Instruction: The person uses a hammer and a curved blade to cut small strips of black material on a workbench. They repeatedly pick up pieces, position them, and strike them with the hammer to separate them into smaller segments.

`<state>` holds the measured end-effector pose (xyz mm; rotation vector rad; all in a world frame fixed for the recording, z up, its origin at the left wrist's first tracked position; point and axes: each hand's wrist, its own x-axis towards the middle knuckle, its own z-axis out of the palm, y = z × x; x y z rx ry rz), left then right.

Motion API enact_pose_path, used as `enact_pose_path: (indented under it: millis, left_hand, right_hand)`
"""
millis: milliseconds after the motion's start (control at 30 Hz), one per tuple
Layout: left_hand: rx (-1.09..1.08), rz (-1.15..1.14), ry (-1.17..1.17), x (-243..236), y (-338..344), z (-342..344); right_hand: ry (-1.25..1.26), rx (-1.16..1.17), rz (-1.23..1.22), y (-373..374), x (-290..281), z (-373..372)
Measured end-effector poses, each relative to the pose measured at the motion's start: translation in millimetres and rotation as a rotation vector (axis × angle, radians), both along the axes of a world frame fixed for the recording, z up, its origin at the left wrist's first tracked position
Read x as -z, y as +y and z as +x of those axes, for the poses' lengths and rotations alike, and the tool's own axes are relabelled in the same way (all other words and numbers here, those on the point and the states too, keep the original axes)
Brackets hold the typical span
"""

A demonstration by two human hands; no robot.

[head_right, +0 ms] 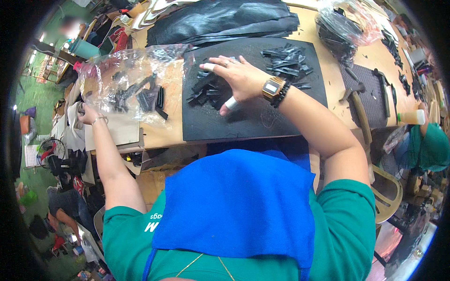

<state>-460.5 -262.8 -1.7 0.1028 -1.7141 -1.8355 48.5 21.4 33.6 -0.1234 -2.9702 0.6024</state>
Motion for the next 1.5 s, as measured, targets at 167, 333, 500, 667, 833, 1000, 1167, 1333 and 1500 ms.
enact_pose_path:
  millis: [167,333,500,667,833,1000,1167,1333,1500]
  left_hand:
    - [0.792,-0.096,0.306,-42,59,180]
    - [1.288,-0.835,0.711,-26,101,375]
    - [1.493,-1.18,0.748,0,99,434]
    - [1.784,-1.035,0.934,-5,95,429]
    - [1.218,-1.177,0.834,-20,143,409]
    - [1.115,-1.12,0.781,-11,152,392]
    - [1.224,-0.979,0.718,-20,156,444]
    - [1.393,-1.129,0.859,7,179,492]
    - [1.546,-0.892,0.601,5,180,480]
  right_hand:
    - [0.497,0.012,-0.337,17,7,14]
    - [0.477,0.433,-0.103,49,-17,120]
    - [0.169,0.93,0.066,74,7,268]
    - [0.115,1.003,0.342,53,61,342]
    - [-0.055,1.279,0.386,48,63,344]
    - [-0.016,1.303,0.31,58,67,367]
    - [0.37,1.174,-0.434,27,46,355]
    - [0.27,1.023,-0.577,-37,5,300]
    - [-0.06,0.921,-0.293,-70,-10,277]
